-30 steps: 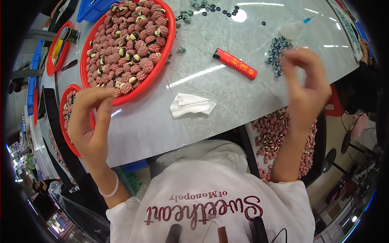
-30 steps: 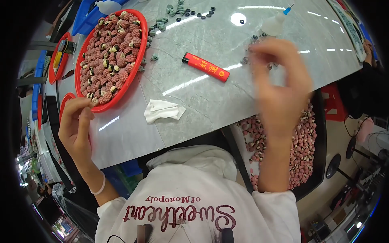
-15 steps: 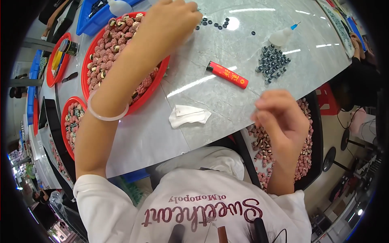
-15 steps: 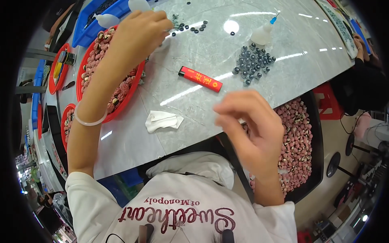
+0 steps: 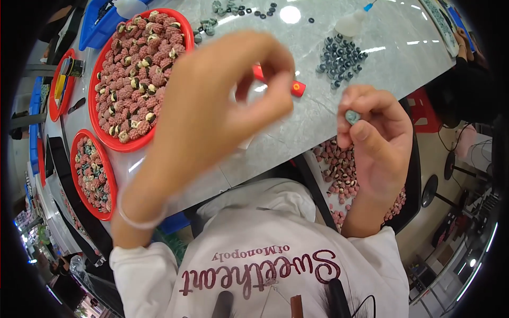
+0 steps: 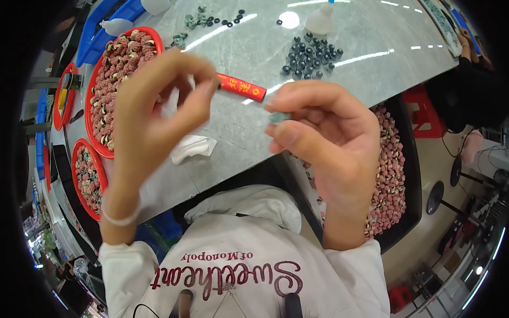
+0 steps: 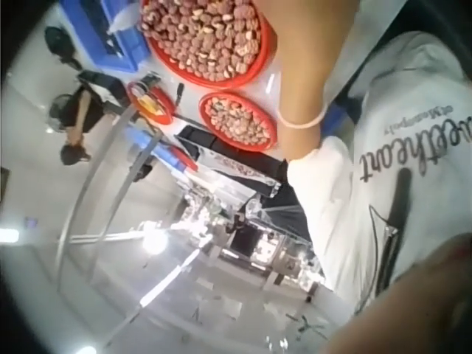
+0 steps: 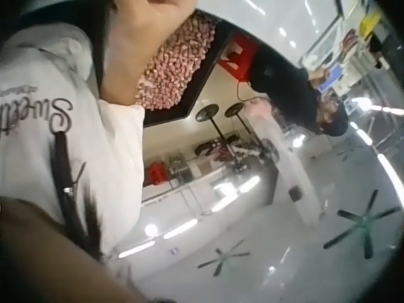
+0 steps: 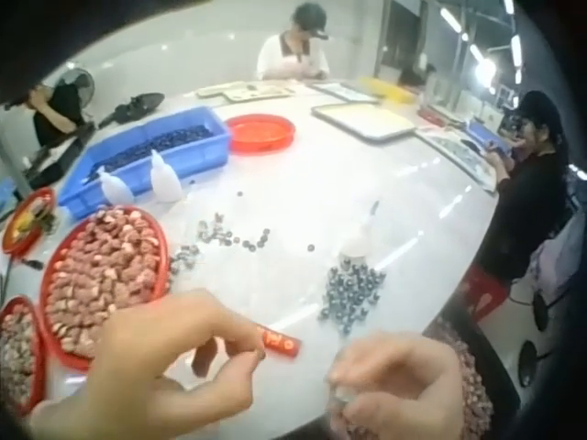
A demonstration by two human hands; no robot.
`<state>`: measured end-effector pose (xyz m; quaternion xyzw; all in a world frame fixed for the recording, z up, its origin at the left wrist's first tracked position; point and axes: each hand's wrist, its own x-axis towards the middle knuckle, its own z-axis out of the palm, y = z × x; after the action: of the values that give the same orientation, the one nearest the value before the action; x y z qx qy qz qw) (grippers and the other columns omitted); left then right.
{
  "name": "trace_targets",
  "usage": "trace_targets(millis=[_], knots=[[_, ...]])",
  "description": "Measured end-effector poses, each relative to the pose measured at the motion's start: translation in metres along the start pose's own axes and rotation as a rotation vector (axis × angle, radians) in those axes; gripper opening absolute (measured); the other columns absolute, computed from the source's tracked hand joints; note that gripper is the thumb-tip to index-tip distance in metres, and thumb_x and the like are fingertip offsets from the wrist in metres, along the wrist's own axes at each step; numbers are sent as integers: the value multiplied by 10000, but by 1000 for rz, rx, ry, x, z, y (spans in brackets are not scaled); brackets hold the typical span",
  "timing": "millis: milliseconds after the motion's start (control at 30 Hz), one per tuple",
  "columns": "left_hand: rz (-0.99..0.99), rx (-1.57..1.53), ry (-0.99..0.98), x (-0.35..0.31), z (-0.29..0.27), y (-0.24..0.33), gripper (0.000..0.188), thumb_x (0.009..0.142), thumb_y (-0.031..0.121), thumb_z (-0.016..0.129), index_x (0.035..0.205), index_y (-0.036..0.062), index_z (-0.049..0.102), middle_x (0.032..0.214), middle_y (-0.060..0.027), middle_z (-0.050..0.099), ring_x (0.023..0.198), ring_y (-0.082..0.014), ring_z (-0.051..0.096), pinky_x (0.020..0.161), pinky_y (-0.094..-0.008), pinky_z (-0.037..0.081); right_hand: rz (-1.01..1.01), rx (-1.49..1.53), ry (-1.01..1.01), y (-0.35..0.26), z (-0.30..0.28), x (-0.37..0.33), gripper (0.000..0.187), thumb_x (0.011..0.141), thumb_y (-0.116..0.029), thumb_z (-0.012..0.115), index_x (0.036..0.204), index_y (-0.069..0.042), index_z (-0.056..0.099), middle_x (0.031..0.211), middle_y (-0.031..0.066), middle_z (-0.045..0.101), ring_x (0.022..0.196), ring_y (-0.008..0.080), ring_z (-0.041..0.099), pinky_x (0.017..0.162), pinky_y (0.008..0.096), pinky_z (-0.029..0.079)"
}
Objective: The person assembles small components by picking up green plastic parts and black rings from the tabletop, fitting the rings onto the parts by hand, and placing the assembled pieces onto the table.
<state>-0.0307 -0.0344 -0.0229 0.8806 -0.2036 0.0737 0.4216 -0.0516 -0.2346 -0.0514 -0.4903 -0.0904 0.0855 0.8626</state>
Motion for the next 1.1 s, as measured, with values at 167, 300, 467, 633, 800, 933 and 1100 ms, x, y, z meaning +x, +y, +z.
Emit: trace_targets(millis=[167, 300, 467, 633, 800, 933, 1100], knots=[[-35, -215, 155, -43, 9, 17, 120, 714, -57, 573, 830, -26, 572, 766, -51, 558, 661, -87, 467, 555, -194, 343, -29, -154, -56, 7, 22, 0, 234, 723, -18, 663, 920, 23, 542, 929, 153, 544, 735, 152, 543, 602, 214, 478], [-1, -248, 225, -59, 17, 16, 128, 752, -66, 557, 877, -43, 567, 821, -86, 550, 723, -118, 484, 626, -211, 382, -136, -263, -136, 11, 27, -7, 254, 678, 74, 666, 883, 17, 529, 908, 164, 549, 794, 181, 580, 651, 221, 496], [-37, -328, 298, -72, 26, 24, 125, 776, -41, 560, 902, -43, 561, 845, -100, 545, 755, -134, 493, 670, -226, 389, -374, -492, -175, 17, 31, -12, 291, 653, 111, 676, 883, 6, 531, 907, 171, 553, 794, 176, 581, 643, 202, 491], [-33, -382, 277, -78, 26, 27, 125, 815, 11, 550, 928, -44, 553, 879, -117, 534, 767, -136, 499, 683, -228, 392, -540, -635, -196, 17, 37, -20, 296, 650, 121, 679, 884, -5, 550, 901, 178, 558, 749, 155, 583, 613, 190, 486], [-184, -520, 294, -85, 27, 33, 129, 837, 64, 546, 922, -34, 538, 841, -97, 514, 721, -102, 471, 656, -205, 380, -736, -806, -210, 19, 38, -22, 285, 638, 120, 690, 859, -5, 562, 868, 186, 562, 659, 131, 578, 518, 180, 491], [-144, -894, 220, -85, 32, 20, 138, 838, 103, 566, 903, -12, 525, 832, -91, 504, 687, -87, 450, 630, -190, 370, -746, -791, -215, 17, 42, -26, 292, 626, 125, 694, 855, -2, 564, 862, 187, 563, 661, 136, 585, 515, 179, 497], [-132, -1009, 247, -89, 35, 14, 203, 783, 143, 657, 880, 24, 524, 819, -89, 502, 653, -86, 444, 581, -185, 359, -611, -647, -255, 17, 42, -25, 276, 612, 97, 723, 819, -8, 574, 864, 167, 569, 678, 160, 610, 549, 195, 521]])
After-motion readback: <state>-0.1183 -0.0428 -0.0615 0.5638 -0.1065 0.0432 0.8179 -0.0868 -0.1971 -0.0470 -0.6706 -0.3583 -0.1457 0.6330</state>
